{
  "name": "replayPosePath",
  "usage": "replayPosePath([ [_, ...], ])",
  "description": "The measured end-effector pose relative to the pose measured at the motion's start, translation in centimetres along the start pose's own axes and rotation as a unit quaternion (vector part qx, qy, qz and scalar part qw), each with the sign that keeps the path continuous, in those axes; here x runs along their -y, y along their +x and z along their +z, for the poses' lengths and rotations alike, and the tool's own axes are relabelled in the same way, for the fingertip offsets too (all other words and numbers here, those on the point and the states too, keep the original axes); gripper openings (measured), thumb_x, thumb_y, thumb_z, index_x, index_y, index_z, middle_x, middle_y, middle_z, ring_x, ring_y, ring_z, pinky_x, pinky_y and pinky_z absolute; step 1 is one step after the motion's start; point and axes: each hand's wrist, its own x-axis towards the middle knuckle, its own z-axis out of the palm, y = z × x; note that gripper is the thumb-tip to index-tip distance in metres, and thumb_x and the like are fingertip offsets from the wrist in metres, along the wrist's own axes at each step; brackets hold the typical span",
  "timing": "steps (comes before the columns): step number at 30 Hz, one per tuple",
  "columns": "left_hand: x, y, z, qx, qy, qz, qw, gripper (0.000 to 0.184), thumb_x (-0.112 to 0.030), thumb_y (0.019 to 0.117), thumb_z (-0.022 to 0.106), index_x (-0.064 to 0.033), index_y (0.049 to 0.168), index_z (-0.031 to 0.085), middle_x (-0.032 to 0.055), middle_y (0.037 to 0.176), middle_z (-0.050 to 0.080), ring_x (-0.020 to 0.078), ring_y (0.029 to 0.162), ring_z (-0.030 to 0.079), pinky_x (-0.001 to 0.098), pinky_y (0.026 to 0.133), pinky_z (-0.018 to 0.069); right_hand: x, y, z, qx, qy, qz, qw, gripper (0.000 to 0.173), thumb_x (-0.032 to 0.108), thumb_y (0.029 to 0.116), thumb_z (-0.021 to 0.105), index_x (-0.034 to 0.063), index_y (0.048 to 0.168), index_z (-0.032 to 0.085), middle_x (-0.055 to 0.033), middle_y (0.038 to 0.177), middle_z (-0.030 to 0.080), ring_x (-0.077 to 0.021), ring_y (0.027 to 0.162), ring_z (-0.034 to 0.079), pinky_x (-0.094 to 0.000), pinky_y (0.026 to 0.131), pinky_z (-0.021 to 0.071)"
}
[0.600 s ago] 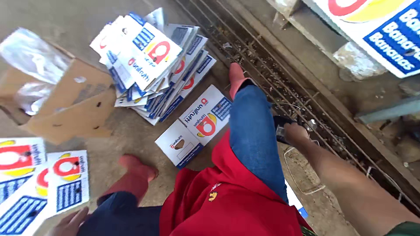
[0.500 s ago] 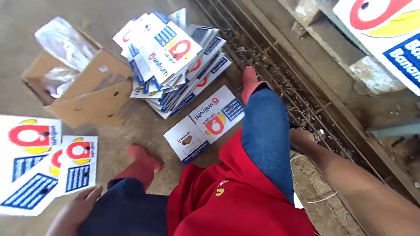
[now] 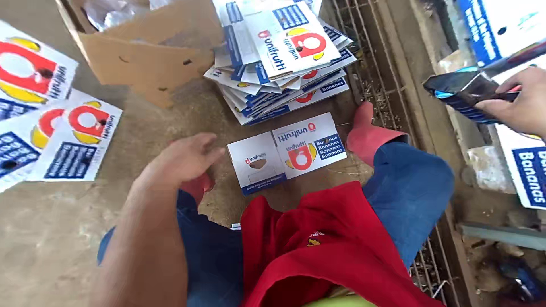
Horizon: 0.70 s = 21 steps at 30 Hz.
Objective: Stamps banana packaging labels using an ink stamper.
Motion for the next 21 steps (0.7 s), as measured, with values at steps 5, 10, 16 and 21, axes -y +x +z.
replayPosePath([
  [5, 1.9, 1.4, -0.2, 0.018, -0.030, 0.003, 0.999, 0.054, -0.034, 0.1085, 0.054, -0.0015, 0.151, 0.047, 0.0288, 0.142, 0.056, 0.0476, 0.132, 0.053, 0.0691, 0.109, 0.0371, 17.3, -0.5, 2.5, 0.178, 0.007, -0.100, 0.979, 0.039, 0.011, 0.0967, 0.073, -0.0113, 0.126, 0.060, -0.0404, 0.119, 0.062, -0.0610, 0.114, 0.058, -0.0786, 0.094, 0.0415],
  [10, 2.5, 0.5, -0.9, -0.003, -0.051, 0.011, 0.999, 0.054, -0.035, 0.1085, 0.053, -0.0044, 0.152, 0.046, 0.0268, 0.142, 0.056, 0.0473, 0.132, 0.053, 0.0705, 0.107, 0.0376, 25.5, 0.0, 10.9, 0.305, 0.005, -0.193, 0.932, 0.029, 0.016, 0.0982, 0.070, -0.0060, 0.117, 0.067, -0.0304, 0.113, 0.067, -0.0489, 0.111, 0.064, -0.0694, 0.095, 0.0477],
  [16, 2.6, -1.2, -1.5, -0.018, -0.073, 0.043, 0.996, 0.055, -0.035, 0.1077, 0.055, -0.0040, 0.153, 0.046, 0.0261, 0.142, 0.056, 0.0425, 0.131, 0.055, 0.0638, 0.108, 0.0403, 33.9, -3.9, 19.2, 0.365, -0.048, -0.289, 0.884, 0.028, 0.017, 0.1029, 0.060, -0.0054, 0.118, 0.067, -0.0285, 0.118, 0.066, -0.0465, 0.113, 0.065, -0.0652, 0.092, 0.0508],
  [21, 3.4, -2.7, -3.0, -0.101, -0.114, 0.041, 0.988, 0.050, -0.034, 0.1081, 0.054, -0.0059, 0.149, 0.049, 0.0219, 0.132, 0.062, 0.0372, 0.118, 0.062, 0.0589, 0.098, 0.0480, 38.8, -6.2, 22.9, 0.396, -0.071, -0.322, 0.857, 0.028, 0.017, 0.1046, 0.057, -0.0047, 0.120, 0.066, -0.0288, 0.118, 0.065, -0.0462, 0.112, 0.065, -0.0628, 0.091, 0.0520],
])
